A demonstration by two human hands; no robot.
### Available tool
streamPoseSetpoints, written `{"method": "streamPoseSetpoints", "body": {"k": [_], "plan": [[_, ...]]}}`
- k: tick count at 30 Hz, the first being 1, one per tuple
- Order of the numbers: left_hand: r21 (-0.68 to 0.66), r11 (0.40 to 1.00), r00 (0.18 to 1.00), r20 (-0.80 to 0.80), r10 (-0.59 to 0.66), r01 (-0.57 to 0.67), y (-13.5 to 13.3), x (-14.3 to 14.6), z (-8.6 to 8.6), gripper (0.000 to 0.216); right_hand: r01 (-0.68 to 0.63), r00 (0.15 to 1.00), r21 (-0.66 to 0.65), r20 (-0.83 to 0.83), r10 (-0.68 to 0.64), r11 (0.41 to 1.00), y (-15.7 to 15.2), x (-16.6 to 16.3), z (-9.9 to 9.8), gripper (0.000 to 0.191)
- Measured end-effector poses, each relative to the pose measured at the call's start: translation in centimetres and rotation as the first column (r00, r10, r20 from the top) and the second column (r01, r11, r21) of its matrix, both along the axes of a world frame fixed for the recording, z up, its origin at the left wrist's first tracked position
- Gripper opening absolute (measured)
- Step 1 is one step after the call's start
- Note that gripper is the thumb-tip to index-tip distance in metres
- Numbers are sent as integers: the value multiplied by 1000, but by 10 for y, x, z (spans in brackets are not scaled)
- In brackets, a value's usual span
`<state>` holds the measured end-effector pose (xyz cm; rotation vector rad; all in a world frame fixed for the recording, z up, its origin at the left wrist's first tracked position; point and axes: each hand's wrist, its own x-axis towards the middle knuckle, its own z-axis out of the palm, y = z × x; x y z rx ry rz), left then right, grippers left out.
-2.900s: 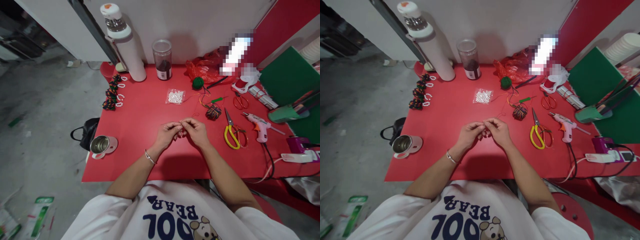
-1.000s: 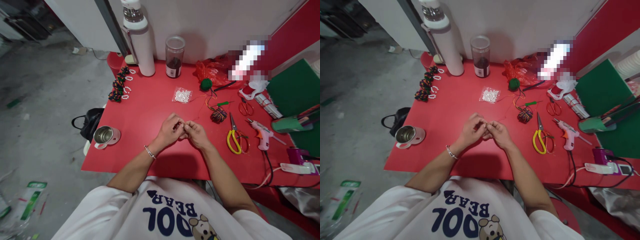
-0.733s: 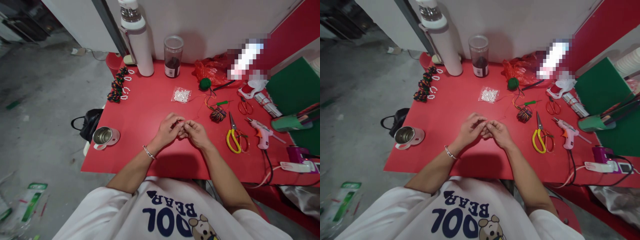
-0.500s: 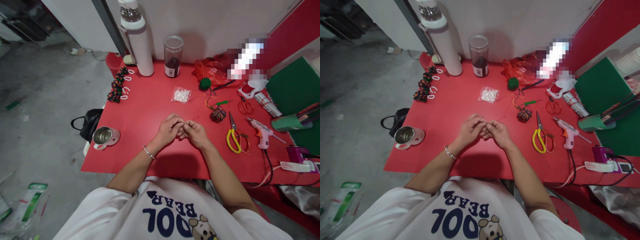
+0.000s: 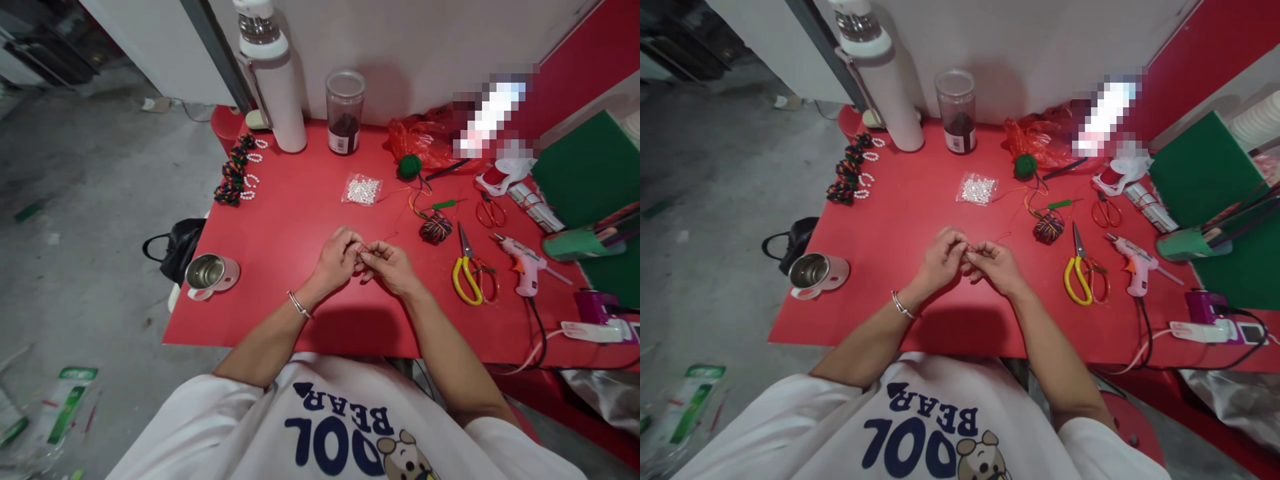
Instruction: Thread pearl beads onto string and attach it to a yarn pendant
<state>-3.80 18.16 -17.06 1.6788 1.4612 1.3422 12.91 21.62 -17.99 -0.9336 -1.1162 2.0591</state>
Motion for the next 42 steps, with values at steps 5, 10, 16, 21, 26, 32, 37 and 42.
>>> {"method": "streamPoseSetpoints", "body": {"k": [5,10,16,21,26,32,37,42], "plan": [[-98,995,994,105,29,-19,-2,0,1,14,3,1000,7,-5,-3,1000,1,1,-1,53],[-77,995,980,191,-51,67,-3,-2,3,15,22,999,-7,-30,-23,1000,2,1,-6,53],[-36,998,990,133,-49,54,-1,-2,1,14,21,999,-16,-36,-22,1000,2,2,-9,52],[-19,998,993,107,-50,53,0,-3,0,13,13,999,-22,-31,-14,1000,1,1,-9,53],[-24,999,998,49,-27,28,-1,-3,-1,12,32,999,-11,-10,-32,999,1,0,-6,55],[-76,997,996,86,24,-18,-2,0,-2,12,1,1000,34,-4,0,999,1,0,-3,54],[-120,993,972,235,17,11,-2,0,-3,14,21,1000,28,9,-22,999,1,1,-7,55],[-105,994,980,198,-11,32,-2,-2,-2,11,31,999,29,10,-32,999,2,1,-11,55]]}}
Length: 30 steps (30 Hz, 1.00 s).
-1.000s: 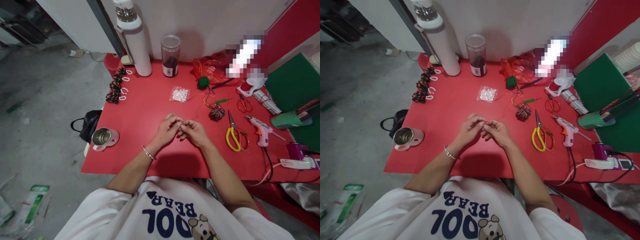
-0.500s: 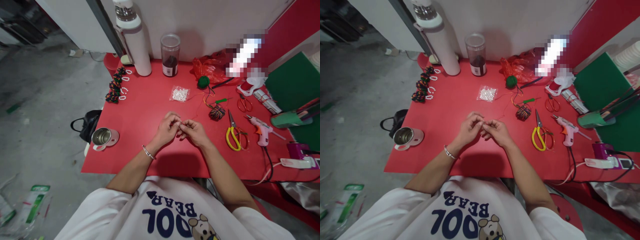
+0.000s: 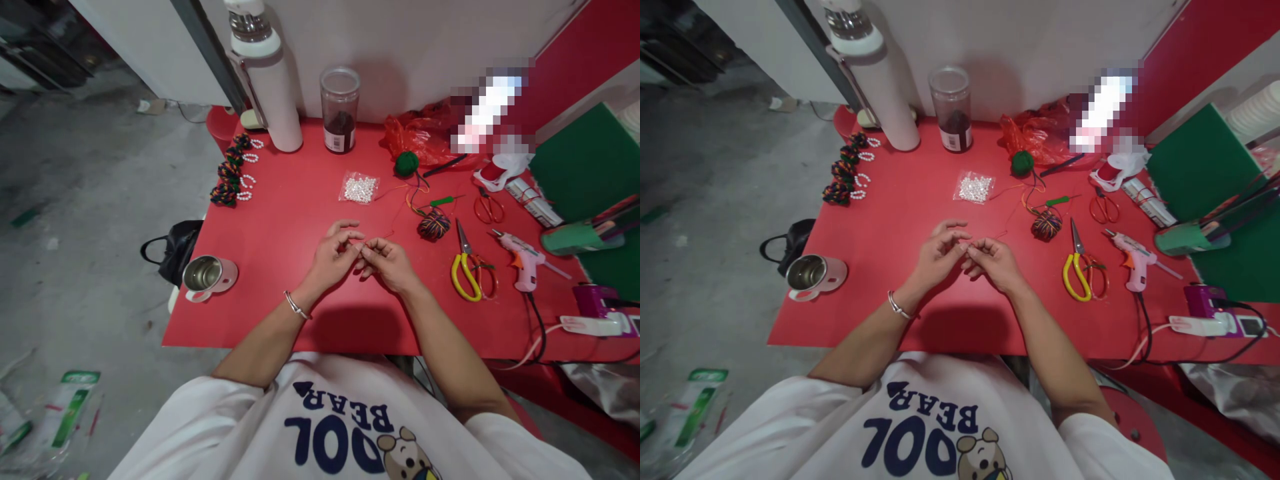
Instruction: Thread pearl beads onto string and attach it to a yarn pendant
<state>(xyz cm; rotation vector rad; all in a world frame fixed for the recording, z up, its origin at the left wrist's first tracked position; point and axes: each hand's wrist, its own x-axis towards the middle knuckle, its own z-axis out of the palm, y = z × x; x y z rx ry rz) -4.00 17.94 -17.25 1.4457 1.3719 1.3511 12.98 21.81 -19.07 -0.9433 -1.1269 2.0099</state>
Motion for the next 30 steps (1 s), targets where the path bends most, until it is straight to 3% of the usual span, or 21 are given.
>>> {"method": "streamPoseSetpoints", "body": {"k": [19,30], "plan": [[-37,998,998,-37,42,-43,1,2,4,12,39,998,26,54,-41,999,-1,-4,4,57],[-55,987,988,-35,150,-151,1,9,0,11,197,954,165,194,-227,967,-6,-12,9,48]]}}
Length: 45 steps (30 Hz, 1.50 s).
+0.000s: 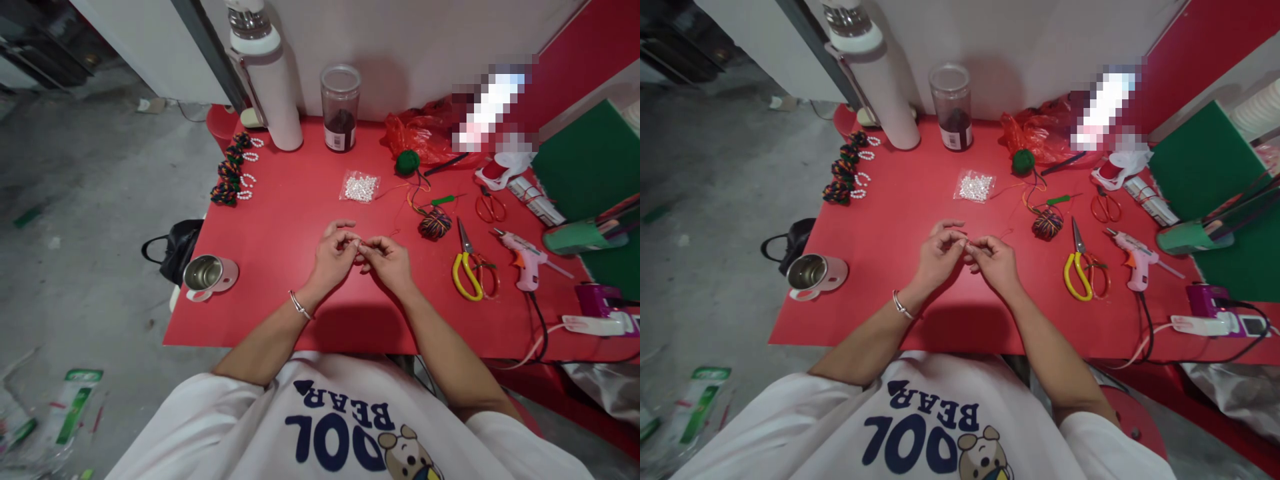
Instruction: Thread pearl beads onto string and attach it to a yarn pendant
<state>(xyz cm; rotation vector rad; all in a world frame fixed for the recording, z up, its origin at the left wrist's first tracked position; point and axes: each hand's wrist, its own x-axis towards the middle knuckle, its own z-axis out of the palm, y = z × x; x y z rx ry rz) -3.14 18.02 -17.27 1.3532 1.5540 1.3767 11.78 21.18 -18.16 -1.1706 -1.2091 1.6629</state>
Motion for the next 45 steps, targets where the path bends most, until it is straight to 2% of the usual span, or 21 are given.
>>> {"method": "streamPoseSetpoints", "body": {"k": [3,8,15,18,27,35,45], "plan": [[-10,1000,1000,16,5,-5,0,1,0,11,1,1000,19,-10,0,1000,0,0,1,47],[-40,999,993,119,-11,16,1,1,-1,11,23,997,50,-72,-19,998,-1,1,1,56],[-35,999,983,180,-18,25,1,-1,-2,9,-32,996,31,-79,34,999,2,4,0,51],[-44,998,969,242,-41,53,0,-3,-2,13,-10,995,31,-97,13,999,3,5,1,52],[23,990,979,149,-141,139,3,-8,-3,18,-56,989,-1,-137,55,998,5,7,1,53],[25,989,977,149,-151,149,3,-10,-3,21,-75,982,-36,-176,68,997,5,6,2,63],[-8,987,975,156,-158,161,2,-11,2,12,-118,981,-35,-163,110,992,6,8,1,59]]}}
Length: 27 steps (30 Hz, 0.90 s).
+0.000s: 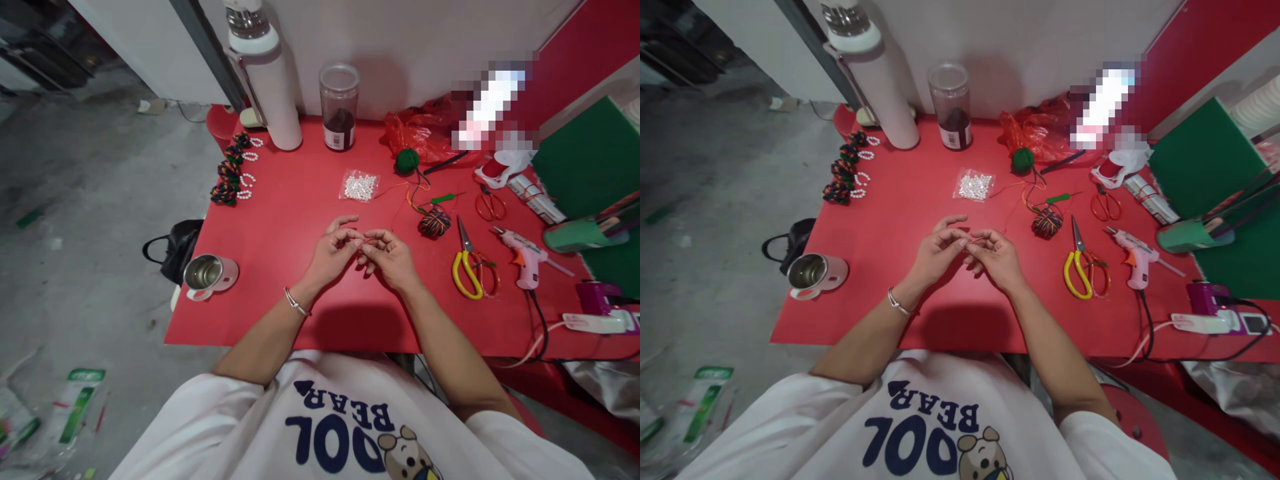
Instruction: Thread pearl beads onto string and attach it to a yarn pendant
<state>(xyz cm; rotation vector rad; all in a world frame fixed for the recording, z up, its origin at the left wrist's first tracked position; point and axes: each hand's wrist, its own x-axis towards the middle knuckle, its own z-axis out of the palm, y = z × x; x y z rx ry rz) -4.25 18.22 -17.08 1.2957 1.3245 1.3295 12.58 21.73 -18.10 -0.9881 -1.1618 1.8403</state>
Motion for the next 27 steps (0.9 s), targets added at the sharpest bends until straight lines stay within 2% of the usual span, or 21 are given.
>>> {"method": "streamPoseSetpoints", "body": {"k": [8,16,23,27], "plan": [[3,1000,1000,-13,-5,5,0,0,3,12,-23,1000,-20,16,23,1000,0,1,0,56],[5,996,995,-43,93,-93,-1,7,3,13,62,998,67,21,-64,996,-4,-5,3,55],[-5,986,980,-114,165,-167,-1,12,2,11,98,991,116,82,-108,988,-5,-7,-1,51],[-25,981,977,-99,188,-192,1,11,-2,13,101,989,161,93,-117,982,-5,-6,3,49]]}}
